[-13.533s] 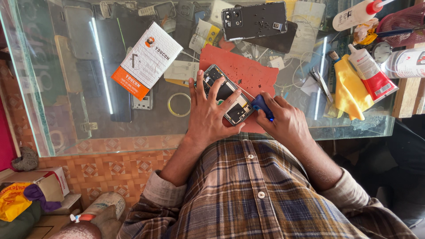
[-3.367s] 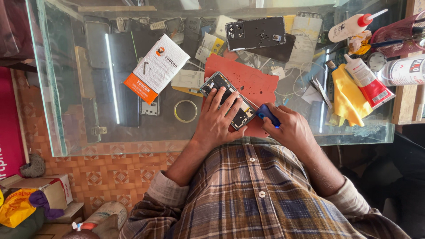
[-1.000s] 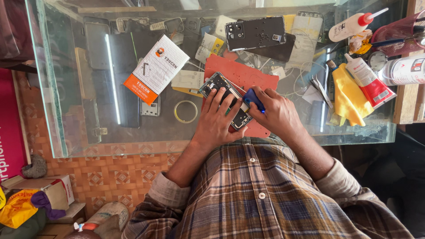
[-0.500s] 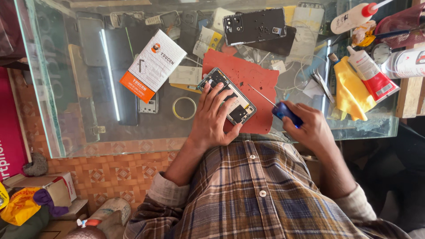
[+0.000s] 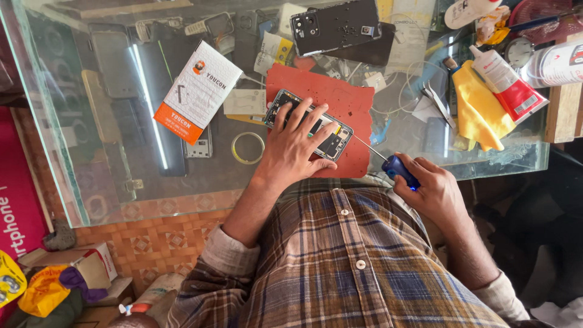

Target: The person uses a screwdriver to remove screws from a disassembled smartphone placed on a red mat. The person holds the phone steady with one hand while turning the screwdriver with the other. The phone remains open with internal components visible throughout the clip.

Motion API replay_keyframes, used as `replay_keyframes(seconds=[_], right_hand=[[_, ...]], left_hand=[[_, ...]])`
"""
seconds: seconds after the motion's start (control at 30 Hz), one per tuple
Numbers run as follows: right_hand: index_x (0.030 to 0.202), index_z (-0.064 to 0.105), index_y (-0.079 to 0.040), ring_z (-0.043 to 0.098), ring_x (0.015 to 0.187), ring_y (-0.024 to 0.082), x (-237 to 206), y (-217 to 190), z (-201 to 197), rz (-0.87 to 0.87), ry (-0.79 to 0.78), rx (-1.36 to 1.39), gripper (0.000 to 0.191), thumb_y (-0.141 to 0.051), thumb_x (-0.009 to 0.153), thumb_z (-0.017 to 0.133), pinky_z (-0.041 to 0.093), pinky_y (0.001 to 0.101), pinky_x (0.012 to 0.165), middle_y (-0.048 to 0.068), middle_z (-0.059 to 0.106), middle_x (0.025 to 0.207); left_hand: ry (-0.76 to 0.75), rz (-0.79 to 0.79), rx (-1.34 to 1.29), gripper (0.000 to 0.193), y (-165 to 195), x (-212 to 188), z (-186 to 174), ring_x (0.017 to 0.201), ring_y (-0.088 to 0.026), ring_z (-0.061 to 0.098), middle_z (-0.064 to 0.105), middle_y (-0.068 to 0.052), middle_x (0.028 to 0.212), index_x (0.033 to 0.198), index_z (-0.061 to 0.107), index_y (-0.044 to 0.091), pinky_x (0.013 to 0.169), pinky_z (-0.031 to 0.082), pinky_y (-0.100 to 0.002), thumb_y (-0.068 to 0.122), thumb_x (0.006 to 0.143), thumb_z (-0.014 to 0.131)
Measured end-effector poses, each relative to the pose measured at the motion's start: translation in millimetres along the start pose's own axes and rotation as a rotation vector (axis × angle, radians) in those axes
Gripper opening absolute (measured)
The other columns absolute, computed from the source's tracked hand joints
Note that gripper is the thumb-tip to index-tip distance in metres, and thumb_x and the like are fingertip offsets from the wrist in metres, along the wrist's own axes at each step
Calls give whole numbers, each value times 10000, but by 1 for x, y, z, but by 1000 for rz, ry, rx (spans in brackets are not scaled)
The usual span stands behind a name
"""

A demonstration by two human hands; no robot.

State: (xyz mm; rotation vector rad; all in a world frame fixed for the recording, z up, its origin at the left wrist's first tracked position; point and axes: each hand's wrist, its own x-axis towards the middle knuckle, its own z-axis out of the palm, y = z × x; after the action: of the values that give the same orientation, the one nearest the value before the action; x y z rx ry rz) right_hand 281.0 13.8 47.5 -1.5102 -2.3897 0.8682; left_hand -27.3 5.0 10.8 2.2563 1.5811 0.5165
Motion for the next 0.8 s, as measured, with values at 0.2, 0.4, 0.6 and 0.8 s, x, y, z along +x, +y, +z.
replay_keyframes(seconds=[0.2, 0.4, 0.6, 0.8], right_hand=[[1321, 662, -64, 675, 704, 356, 3, -2, 3, 4, 40, -1, 475, -187, 863, 701, 550, 433, 654, 157, 670, 914], [1330, 657, -71, 655, 682, 345, -4, -7, 5, 92, 104, 18, 460, -180, 884, 682, 536, 440, 645, 148, 636, 867], [1320, 662, -74, 655, 667, 341, -16, -11, 19, 129, 93, -31, 461, -214, 882, 682, 536, 441, 614, 137, 626, 851], [1336, 655, -65, 659, 687, 344, -17, -8, 25, 125, 117, -24, 471, -224, 893, 680, 540, 444, 622, 137, 630, 872]], left_hand=[[-21, 187, -15, 691, -11, 11, -3, 1423, -283, 472, 548, -70, 1422, 1366, 636, 188, 1295, 304, -514, 448, 757, 833], [205, -97, 120, 708, 15, 17, 21, 1175, -363, 551, 539, -159, 1294, 1303, 631, 82, 975, 471, -520, 536, 800, 837], [221, -91, 207, 715, 25, 12, 24, 1070, -342, 562, 566, -157, 1368, 1304, 644, 29, 832, 489, -468, 556, 843, 790], [231, -81, 185, 643, 24, 12, 26, 1036, -322, 566, 576, -144, 1340, 1297, 662, 24, 841, 501, -460, 500, 884, 789]])
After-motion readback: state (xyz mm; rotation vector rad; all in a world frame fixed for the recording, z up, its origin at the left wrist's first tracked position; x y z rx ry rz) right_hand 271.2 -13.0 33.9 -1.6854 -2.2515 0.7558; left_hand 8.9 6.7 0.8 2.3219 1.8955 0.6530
